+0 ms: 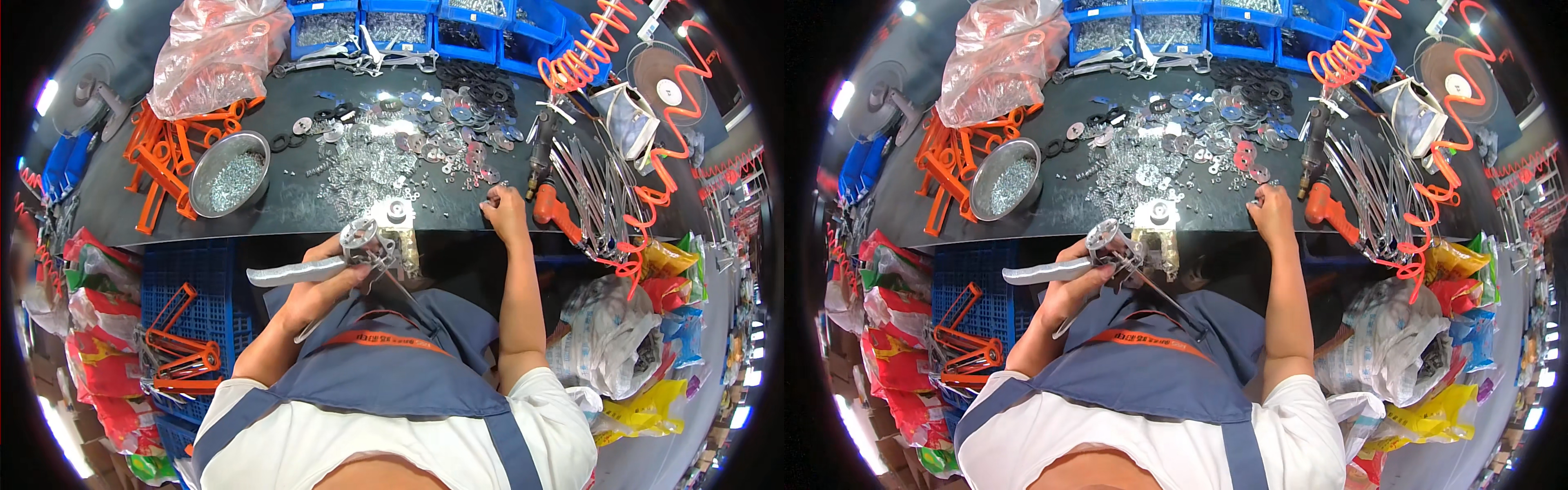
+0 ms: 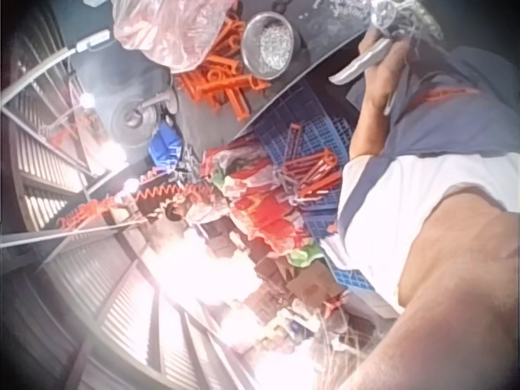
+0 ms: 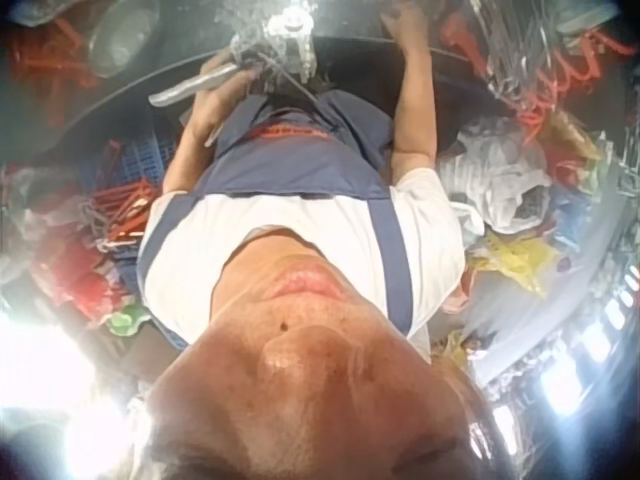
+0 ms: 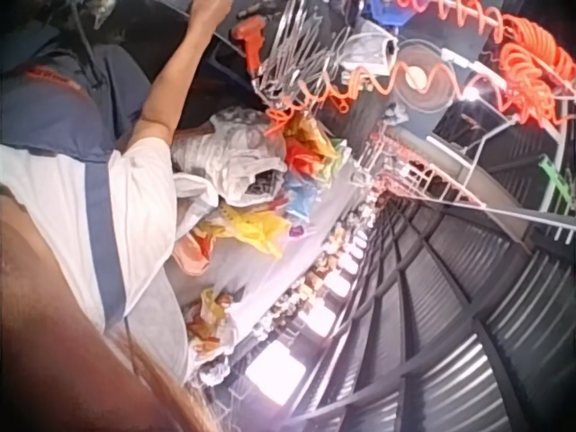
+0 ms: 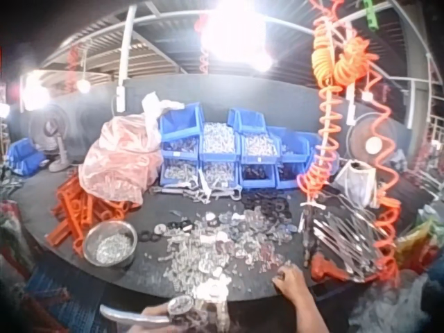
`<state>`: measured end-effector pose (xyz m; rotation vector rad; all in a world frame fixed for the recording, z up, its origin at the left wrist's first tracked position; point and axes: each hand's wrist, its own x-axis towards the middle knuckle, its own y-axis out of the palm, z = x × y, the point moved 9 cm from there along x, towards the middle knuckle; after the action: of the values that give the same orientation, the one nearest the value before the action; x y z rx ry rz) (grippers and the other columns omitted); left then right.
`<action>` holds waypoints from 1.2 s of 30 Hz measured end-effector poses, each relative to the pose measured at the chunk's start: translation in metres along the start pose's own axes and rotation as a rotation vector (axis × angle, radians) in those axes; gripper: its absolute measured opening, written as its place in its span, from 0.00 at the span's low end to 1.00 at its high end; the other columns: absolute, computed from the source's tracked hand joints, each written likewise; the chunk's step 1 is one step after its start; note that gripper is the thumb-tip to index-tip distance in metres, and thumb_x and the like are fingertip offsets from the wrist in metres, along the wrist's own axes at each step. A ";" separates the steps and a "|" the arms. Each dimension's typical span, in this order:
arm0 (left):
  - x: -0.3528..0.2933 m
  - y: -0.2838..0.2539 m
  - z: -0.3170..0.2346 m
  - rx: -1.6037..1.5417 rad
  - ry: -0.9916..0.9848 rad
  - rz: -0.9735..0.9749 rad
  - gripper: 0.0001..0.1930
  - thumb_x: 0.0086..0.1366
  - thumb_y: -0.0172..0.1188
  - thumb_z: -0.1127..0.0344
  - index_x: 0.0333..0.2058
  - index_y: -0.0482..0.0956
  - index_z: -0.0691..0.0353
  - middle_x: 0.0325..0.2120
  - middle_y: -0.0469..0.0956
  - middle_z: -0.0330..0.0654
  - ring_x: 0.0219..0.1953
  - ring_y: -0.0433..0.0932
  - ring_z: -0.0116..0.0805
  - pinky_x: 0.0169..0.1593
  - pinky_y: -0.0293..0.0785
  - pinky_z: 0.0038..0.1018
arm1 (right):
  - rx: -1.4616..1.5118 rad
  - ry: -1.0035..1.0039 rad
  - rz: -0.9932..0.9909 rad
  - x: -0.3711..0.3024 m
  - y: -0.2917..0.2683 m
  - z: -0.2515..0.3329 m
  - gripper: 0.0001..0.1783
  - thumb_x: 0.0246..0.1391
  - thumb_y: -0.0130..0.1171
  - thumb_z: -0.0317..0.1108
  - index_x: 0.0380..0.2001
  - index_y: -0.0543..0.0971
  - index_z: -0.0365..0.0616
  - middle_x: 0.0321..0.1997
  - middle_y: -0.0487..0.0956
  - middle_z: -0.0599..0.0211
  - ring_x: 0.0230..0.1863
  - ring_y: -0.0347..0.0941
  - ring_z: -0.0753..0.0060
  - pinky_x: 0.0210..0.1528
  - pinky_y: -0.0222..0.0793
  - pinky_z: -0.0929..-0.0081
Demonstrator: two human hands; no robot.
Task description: Assemble metal brackets and components using a power drill and manual fasteners.
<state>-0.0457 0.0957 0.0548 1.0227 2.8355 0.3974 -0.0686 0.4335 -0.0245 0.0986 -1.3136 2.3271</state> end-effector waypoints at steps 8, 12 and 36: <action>0.003 0.022 -0.007 0.026 -0.015 -0.002 0.21 0.56 0.58 0.63 0.46 0.72 0.70 0.33 0.76 0.47 0.31 0.73 0.29 0.34 0.68 0.25 | -0.131 0.004 0.026 0.002 0.007 -0.011 0.13 0.38 0.65 0.28 0.32 0.77 0.44 0.32 0.74 0.54 0.36 0.73 0.53 0.38 0.70 0.62; 0.003 0.020 -0.005 0.014 -0.012 -0.011 0.21 0.57 0.57 0.63 0.46 0.72 0.70 0.33 0.76 0.46 0.31 0.73 0.29 0.34 0.68 0.25 | 0.107 0.029 -0.003 0.004 -0.001 -0.012 0.12 0.37 0.66 0.27 0.31 0.78 0.43 0.30 0.76 0.55 0.34 0.74 0.54 0.37 0.69 0.64; 0.005 0.020 -0.001 -0.102 0.116 -0.043 0.10 0.58 0.60 0.72 0.39 0.74 0.66 0.34 0.74 0.41 0.34 0.73 0.25 0.35 0.69 0.23 | 0.251 -1.180 0.101 -0.096 -0.063 0.257 0.08 0.39 0.65 0.26 0.27 0.80 0.39 0.27 0.71 0.69 0.27 0.71 0.67 0.24 0.68 0.74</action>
<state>-0.0378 0.1137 0.0614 0.9472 2.8981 0.6090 0.0023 0.2145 0.1375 1.7150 -1.4412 2.5317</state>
